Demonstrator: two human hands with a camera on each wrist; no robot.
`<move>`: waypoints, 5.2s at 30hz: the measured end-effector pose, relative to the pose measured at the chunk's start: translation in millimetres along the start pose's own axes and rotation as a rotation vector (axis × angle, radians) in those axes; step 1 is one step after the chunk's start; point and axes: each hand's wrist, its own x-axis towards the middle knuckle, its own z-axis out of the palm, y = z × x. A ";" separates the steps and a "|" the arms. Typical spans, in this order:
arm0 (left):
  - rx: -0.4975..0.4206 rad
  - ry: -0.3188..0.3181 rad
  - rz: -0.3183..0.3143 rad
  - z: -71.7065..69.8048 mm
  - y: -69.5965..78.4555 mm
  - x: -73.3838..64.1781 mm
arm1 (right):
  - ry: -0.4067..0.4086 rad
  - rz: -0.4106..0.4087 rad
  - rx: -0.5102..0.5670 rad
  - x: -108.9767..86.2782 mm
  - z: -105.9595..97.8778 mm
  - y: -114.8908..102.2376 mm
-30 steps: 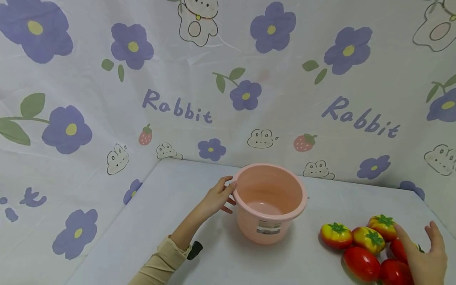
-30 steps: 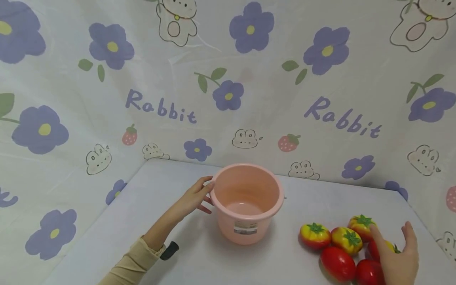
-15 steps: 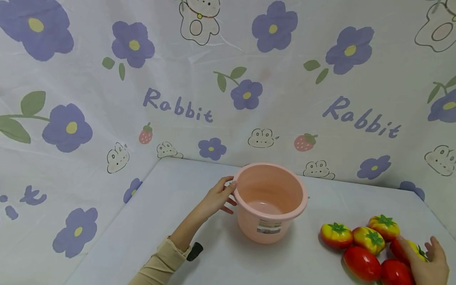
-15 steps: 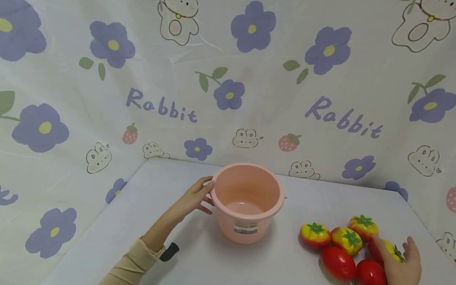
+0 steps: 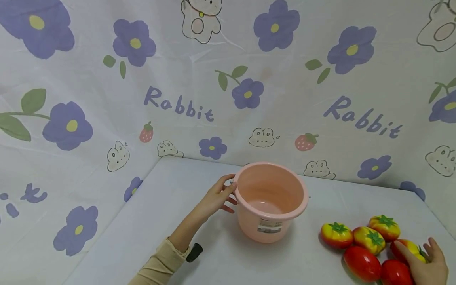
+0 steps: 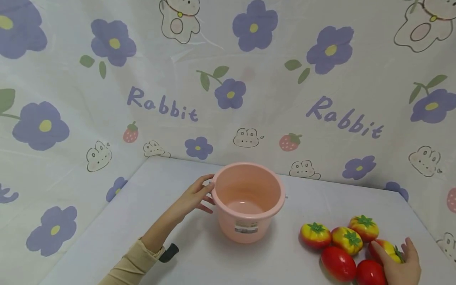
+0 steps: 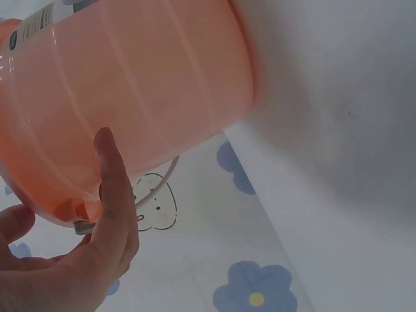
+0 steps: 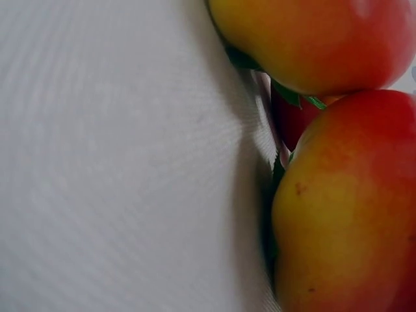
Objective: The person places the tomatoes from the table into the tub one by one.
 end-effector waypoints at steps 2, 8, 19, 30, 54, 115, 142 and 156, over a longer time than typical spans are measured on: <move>-0.004 0.004 0.004 0.0 -0.1 0.0 | 0.005 0.000 0.005 -1.6 0.0 -0.4; -0.011 0.024 0.010 0.1 0.5 -1.5 | 0.048 -0.008 0.016 -6.8 -0.6 -3.7; -0.120 0.046 -0.022 -1.9 -0.5 -1.0 | 0.130 -0.054 0.065 -17.2 -2.3 -19.9; -0.221 0.028 -0.053 -2.3 2.6 -8.1 | 0.109 -0.109 0.171 -25.5 3.5 -50.8; -0.242 0.046 -0.066 7.2 7.9 -20.3 | -0.104 -0.380 0.248 -57.1 39.5 -131.7; -0.265 0.045 -0.068 10.9 8.4 -25.1 | -0.406 -0.907 0.289 -174.5 162.9 -240.8; -0.268 0.026 -0.076 11.5 9.2 -26.5 | -0.517 -0.893 0.294 -205.0 172.7 -266.1; -0.266 0.032 -0.075 10.2 10.9 -27.0 | -0.560 -0.903 0.278 -215.1 177.2 -275.0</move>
